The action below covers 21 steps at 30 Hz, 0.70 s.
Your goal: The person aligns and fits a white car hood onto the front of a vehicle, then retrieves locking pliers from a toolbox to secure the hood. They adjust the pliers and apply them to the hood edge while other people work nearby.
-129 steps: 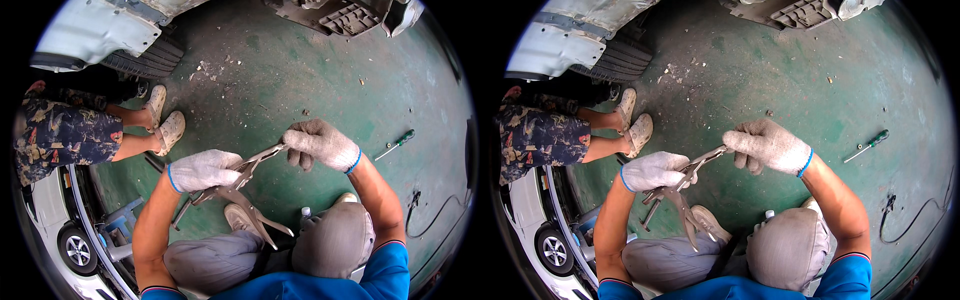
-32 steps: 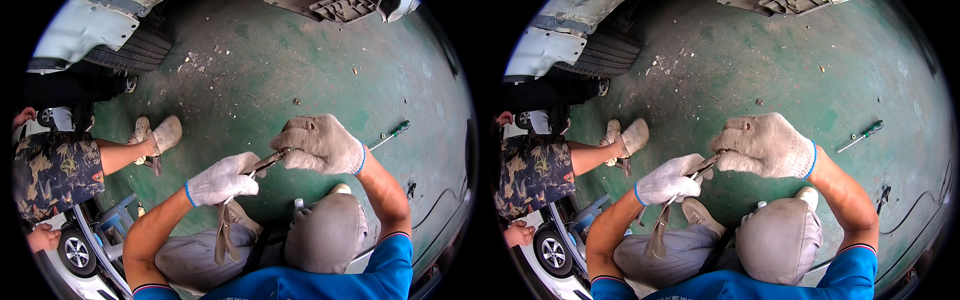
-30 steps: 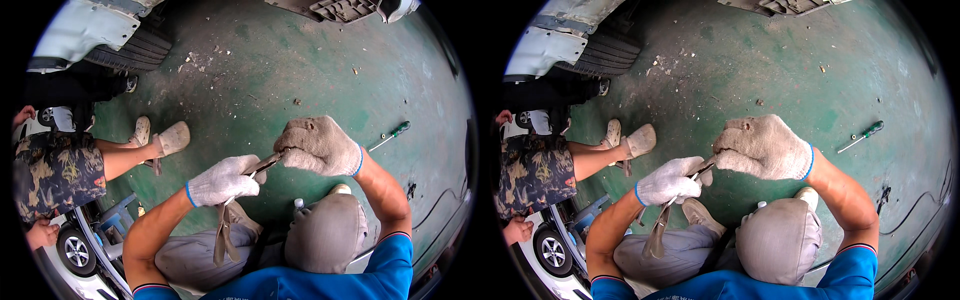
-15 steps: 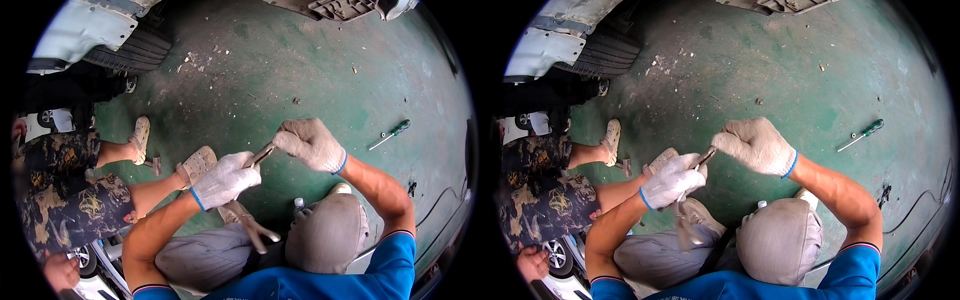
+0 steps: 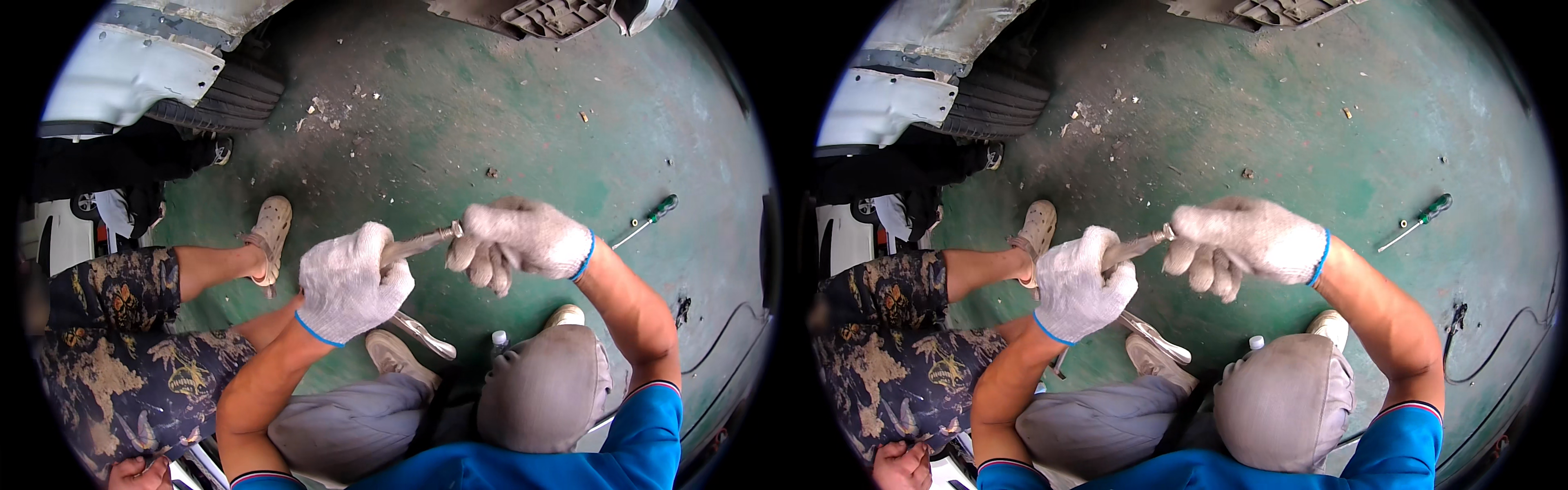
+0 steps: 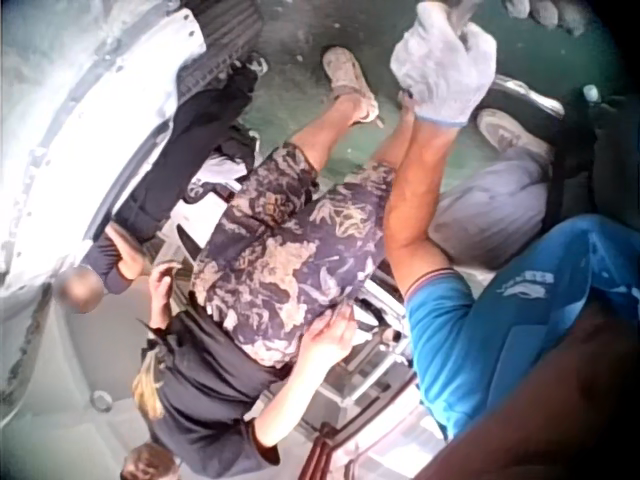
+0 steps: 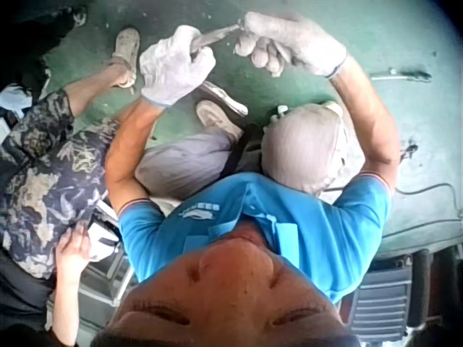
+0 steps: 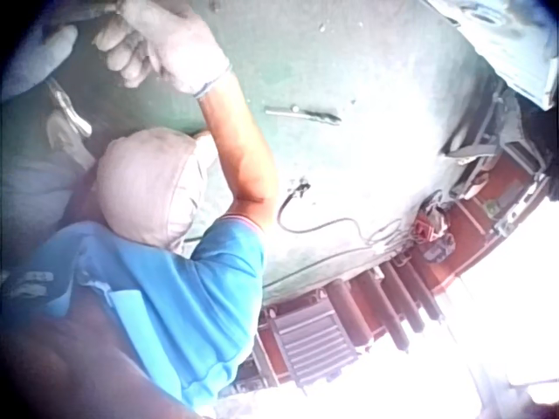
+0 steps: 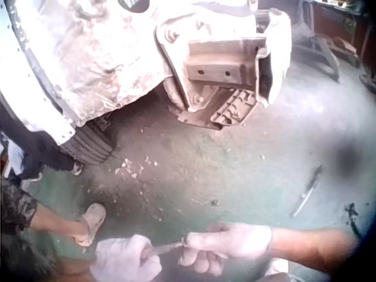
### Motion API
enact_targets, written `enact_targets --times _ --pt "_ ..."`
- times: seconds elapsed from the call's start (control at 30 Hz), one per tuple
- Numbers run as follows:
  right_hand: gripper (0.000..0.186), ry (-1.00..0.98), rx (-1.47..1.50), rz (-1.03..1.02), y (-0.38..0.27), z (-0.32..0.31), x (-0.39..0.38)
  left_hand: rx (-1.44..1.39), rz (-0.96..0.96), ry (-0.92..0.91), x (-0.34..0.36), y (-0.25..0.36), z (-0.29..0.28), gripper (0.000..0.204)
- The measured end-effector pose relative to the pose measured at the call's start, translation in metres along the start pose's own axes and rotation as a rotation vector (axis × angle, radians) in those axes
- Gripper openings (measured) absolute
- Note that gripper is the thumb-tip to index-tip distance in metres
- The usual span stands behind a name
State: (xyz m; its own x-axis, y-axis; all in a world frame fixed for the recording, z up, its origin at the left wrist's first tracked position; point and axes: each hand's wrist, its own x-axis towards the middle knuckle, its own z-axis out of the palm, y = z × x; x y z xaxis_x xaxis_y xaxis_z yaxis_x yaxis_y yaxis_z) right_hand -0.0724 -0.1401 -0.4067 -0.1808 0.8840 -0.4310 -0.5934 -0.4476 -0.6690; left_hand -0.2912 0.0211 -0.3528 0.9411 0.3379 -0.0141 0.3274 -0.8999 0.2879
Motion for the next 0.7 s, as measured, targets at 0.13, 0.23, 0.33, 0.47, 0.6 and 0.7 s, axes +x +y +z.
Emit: enact_targets --times 0.13,0.23,0.33,0.47,0.6,0.7 --pt "0.063 0.340 -0.102 -0.230 -0.013 -0.013 -0.006 0.085 0.054 0.049 0.000 -0.008 0.000 0.018" --pt "0.069 0.191 -0.204 -0.006 -0.021 -0.006 -0.007 0.182 0.168 0.113 0.006 -0.014 0.006 0.026" --pt "0.069 0.103 -0.182 0.155 -0.017 0.007 -0.001 0.220 0.229 0.149 0.010 -0.010 0.007 0.025" --pt "0.060 0.079 -0.089 0.248 -0.008 0.009 -0.002 0.259 0.237 0.133 0.006 -0.004 0.006 0.025" --pt "0.050 0.103 -0.148 0.194 -0.005 0.013 -0.003 0.210 0.225 0.105 0.006 -0.005 0.006 0.024" --pt "0.043 0.136 -0.458 -0.092 -0.001 0.013 -0.004 0.134 0.177 0.023 0.009 -0.007 0.006 0.022"
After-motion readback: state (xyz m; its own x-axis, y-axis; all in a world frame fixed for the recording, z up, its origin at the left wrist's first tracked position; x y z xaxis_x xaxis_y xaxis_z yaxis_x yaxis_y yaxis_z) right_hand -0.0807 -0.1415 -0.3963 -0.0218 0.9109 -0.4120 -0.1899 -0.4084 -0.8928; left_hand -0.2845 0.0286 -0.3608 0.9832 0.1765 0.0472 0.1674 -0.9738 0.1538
